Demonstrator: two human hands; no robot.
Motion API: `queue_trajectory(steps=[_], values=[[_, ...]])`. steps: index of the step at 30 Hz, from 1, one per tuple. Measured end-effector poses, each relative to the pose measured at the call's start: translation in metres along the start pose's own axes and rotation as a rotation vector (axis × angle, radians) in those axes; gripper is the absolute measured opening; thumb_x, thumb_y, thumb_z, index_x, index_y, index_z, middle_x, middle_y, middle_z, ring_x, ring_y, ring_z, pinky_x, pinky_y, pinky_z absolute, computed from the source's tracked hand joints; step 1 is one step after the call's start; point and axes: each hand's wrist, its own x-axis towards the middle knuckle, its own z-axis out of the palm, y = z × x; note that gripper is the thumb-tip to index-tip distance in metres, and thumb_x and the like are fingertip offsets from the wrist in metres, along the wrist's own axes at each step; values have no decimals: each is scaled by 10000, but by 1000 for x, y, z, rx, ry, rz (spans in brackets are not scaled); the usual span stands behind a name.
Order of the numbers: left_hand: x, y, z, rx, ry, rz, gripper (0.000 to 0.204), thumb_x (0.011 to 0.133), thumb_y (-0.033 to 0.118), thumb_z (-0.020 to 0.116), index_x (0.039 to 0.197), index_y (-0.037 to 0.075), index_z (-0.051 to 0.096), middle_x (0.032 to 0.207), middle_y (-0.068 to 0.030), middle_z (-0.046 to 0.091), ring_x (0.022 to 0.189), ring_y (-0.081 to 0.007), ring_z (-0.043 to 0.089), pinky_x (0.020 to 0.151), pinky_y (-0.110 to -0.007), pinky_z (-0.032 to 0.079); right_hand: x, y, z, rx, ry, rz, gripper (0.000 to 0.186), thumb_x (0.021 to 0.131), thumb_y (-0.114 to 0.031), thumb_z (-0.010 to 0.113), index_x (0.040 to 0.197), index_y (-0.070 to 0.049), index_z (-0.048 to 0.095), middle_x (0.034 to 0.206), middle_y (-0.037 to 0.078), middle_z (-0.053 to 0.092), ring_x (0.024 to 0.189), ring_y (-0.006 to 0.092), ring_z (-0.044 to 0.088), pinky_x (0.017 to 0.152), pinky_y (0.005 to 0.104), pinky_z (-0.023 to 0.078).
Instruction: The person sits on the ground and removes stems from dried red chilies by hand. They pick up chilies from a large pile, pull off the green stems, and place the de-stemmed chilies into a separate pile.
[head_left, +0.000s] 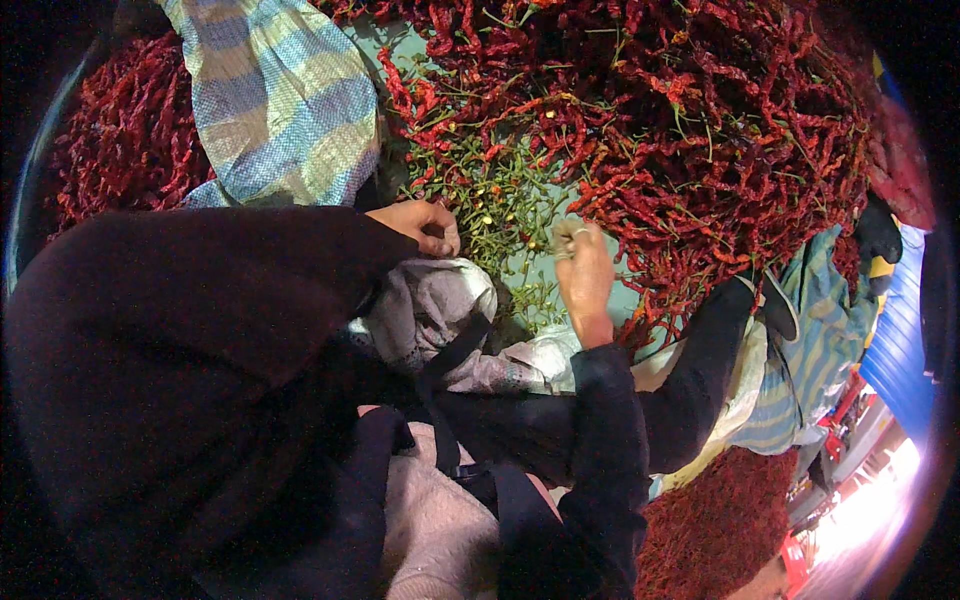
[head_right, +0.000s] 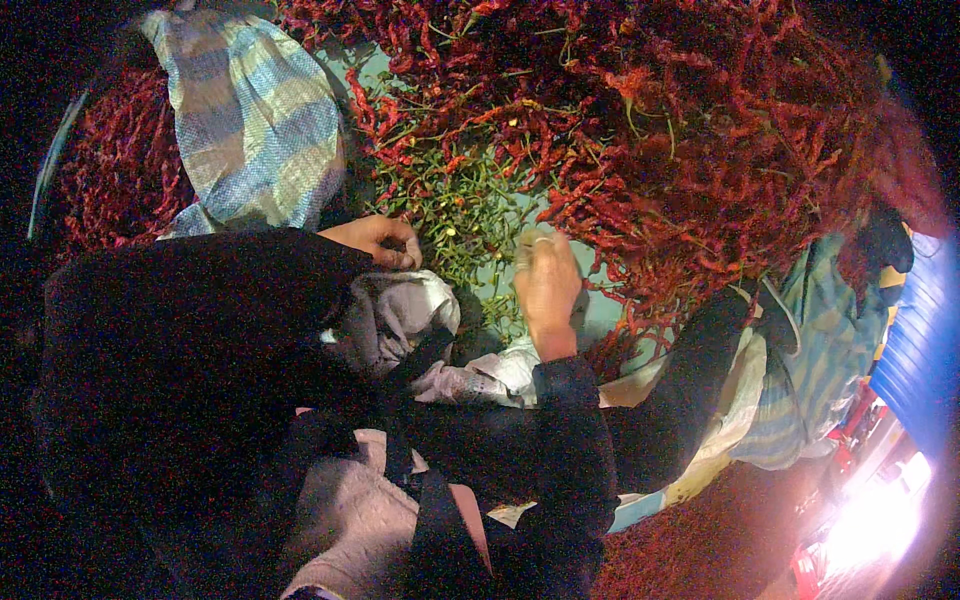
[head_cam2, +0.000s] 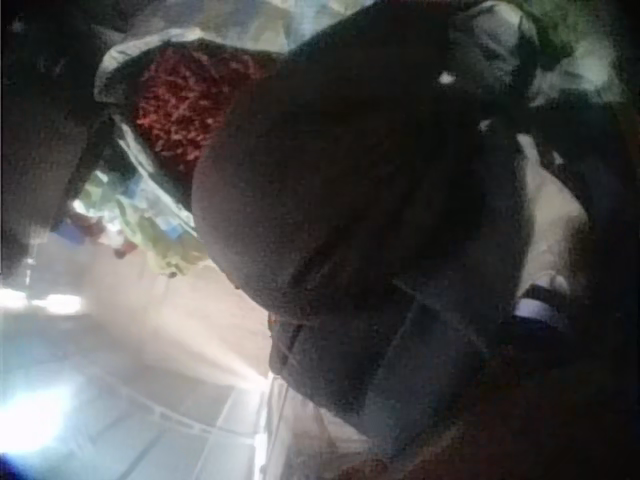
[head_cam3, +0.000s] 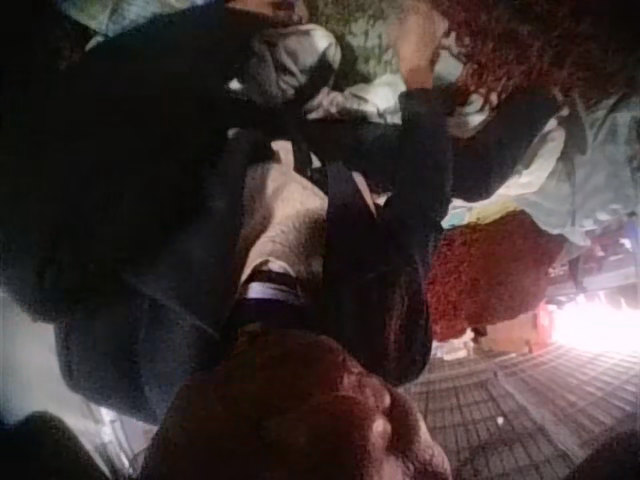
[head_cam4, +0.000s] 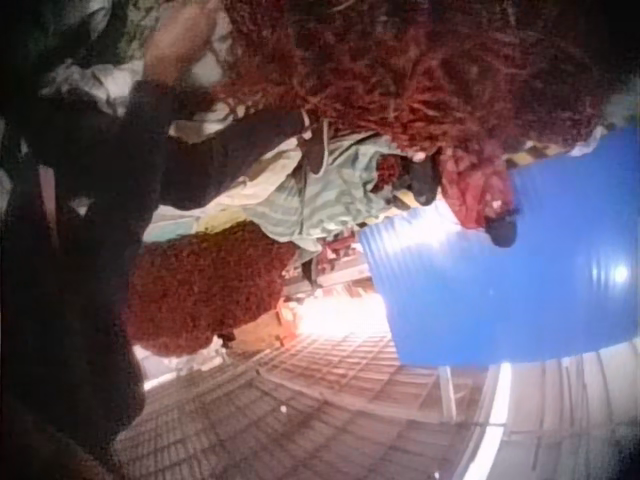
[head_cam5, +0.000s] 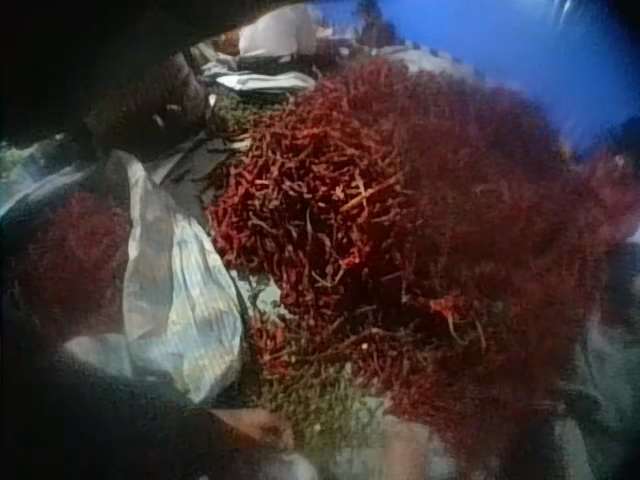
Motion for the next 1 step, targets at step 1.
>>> queue_trajectory(steps=[1], values=[[-1, 1, 0, 3, -1, -6, 113, 812, 70, 555, 889, -11, 573, 875, -39, 584, 843, -123, 522, 786, -267, 406, 0, -9, 2, 72, -35, -9, 267, 701, -95, 631, 963, -78, 585, 884, 128, 533, 862, 301, 529, 724, 381, 436]])
